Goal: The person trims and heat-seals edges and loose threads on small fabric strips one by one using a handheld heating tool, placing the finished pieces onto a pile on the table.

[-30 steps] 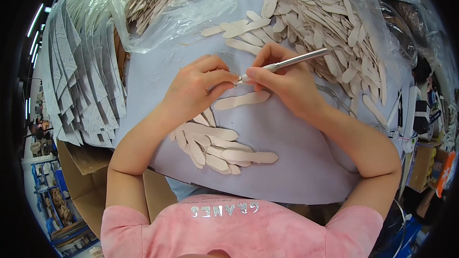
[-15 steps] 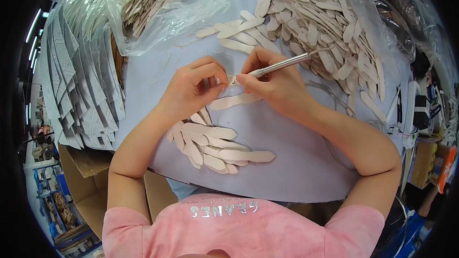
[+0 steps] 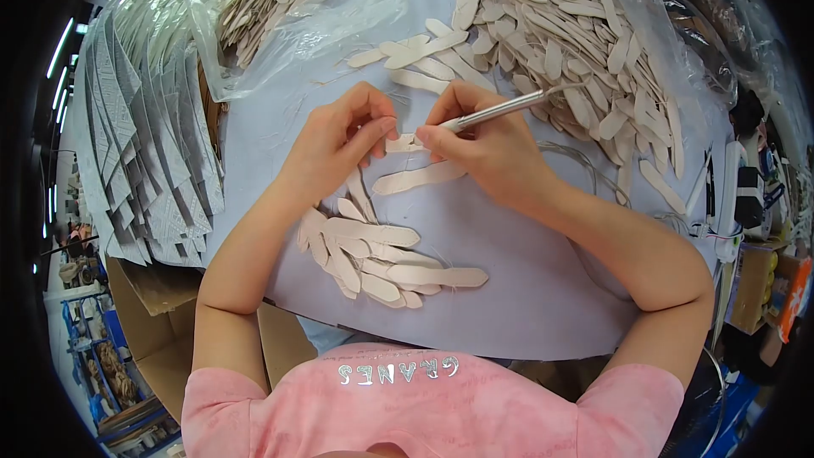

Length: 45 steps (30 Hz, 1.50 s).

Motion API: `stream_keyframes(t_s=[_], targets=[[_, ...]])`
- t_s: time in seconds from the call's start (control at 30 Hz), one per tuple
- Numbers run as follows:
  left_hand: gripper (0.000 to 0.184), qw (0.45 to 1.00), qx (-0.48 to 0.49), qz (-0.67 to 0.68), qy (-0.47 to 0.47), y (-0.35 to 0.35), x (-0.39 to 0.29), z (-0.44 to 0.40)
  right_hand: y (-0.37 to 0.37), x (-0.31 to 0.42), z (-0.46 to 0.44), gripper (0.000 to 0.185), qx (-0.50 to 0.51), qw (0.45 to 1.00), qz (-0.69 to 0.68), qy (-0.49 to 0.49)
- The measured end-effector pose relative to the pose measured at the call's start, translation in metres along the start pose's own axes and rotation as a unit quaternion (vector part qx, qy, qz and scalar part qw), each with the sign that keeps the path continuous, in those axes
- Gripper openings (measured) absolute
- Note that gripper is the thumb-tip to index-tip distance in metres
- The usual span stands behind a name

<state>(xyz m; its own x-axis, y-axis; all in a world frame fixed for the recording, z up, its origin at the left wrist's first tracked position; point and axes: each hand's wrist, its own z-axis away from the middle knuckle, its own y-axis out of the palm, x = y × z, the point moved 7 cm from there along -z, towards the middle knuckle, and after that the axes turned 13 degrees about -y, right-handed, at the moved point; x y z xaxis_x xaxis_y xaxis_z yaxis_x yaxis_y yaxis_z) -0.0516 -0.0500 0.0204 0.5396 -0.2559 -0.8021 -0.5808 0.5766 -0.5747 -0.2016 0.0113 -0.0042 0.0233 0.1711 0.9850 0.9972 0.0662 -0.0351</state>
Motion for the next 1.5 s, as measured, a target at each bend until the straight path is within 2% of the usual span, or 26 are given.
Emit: stream_keyframes(t_s=[0.07, 0.23, 0.33, 0.77, 0.9, 1.0, 1.03, 1.13, 1.17, 1.27, 1.43, 1.5], targets=[[0.01, 0.996, 0.024, 0.04, -0.075, 0.003, 0.007, -0.007, -0.005, -0.001, 0.0, 0.015, -0.02, 0.999, -0.025, 0.037], [0.008, 0.991, 0.098, -0.054, -0.075, 0.014, 0.008, -0.019, -0.005, -0.01, 0.0, 0.014, -0.048, 0.99, -0.121, 0.048], [0.01, 0.984, 0.113, 0.023, -0.133, 0.011, 0.013, -0.019, -0.004, -0.005, 0.001, 0.015, -0.061, 0.997, -0.035, 0.035], [0.01, 0.984, 0.108, 0.063, -0.128, 0.009, 0.015, -0.016, -0.001, -0.006, -0.001, 0.015, -0.029, 0.999, 0.012, 0.023], [0.012, 0.994, 0.06, -0.02, -0.091, -0.005, 0.011, -0.013, -0.004, -0.004, 0.001, 0.014, -0.062, 0.997, -0.036, 0.029], [0.015, 0.995, 0.026, -0.095, 0.03, -0.003, -0.006, 0.002, -0.011, -0.001, 0.002, 0.015, -0.097, 0.988, -0.122, 0.011], [0.015, 0.995, 0.026, -0.095, 0.03, 0.0, -0.005, 0.005, -0.011, 0.0, 0.002, 0.015, -0.097, 0.988, -0.121, 0.011], [0.018, 0.935, -0.114, -0.277, 0.19, 0.006, -0.023, 0.024, -0.013, 0.019, 0.001, 0.014, -0.095, 0.989, -0.084, -0.077], [0.018, 0.935, -0.114, -0.276, 0.191, 0.006, -0.023, 0.024, -0.014, 0.018, 0.001, 0.014, -0.095, 0.989, -0.083, -0.078], [0.02, 0.966, -0.064, -0.219, 0.118, 0.006, -0.014, 0.019, -0.006, -0.004, 0.0, 0.014, -0.027, 0.996, -0.086, 0.014], [0.017, 0.979, -0.022, -0.162, 0.123, 0.005, -0.011, 0.003, -0.004, -0.005, -0.002, 0.015, -0.023, 0.996, -0.068, 0.043], [0.013, 0.985, 0.028, -0.124, 0.114, 0.003, -0.007, -0.002, 0.0, -0.004, -0.004, 0.016, -0.002, 0.999, -0.03, 0.025]])
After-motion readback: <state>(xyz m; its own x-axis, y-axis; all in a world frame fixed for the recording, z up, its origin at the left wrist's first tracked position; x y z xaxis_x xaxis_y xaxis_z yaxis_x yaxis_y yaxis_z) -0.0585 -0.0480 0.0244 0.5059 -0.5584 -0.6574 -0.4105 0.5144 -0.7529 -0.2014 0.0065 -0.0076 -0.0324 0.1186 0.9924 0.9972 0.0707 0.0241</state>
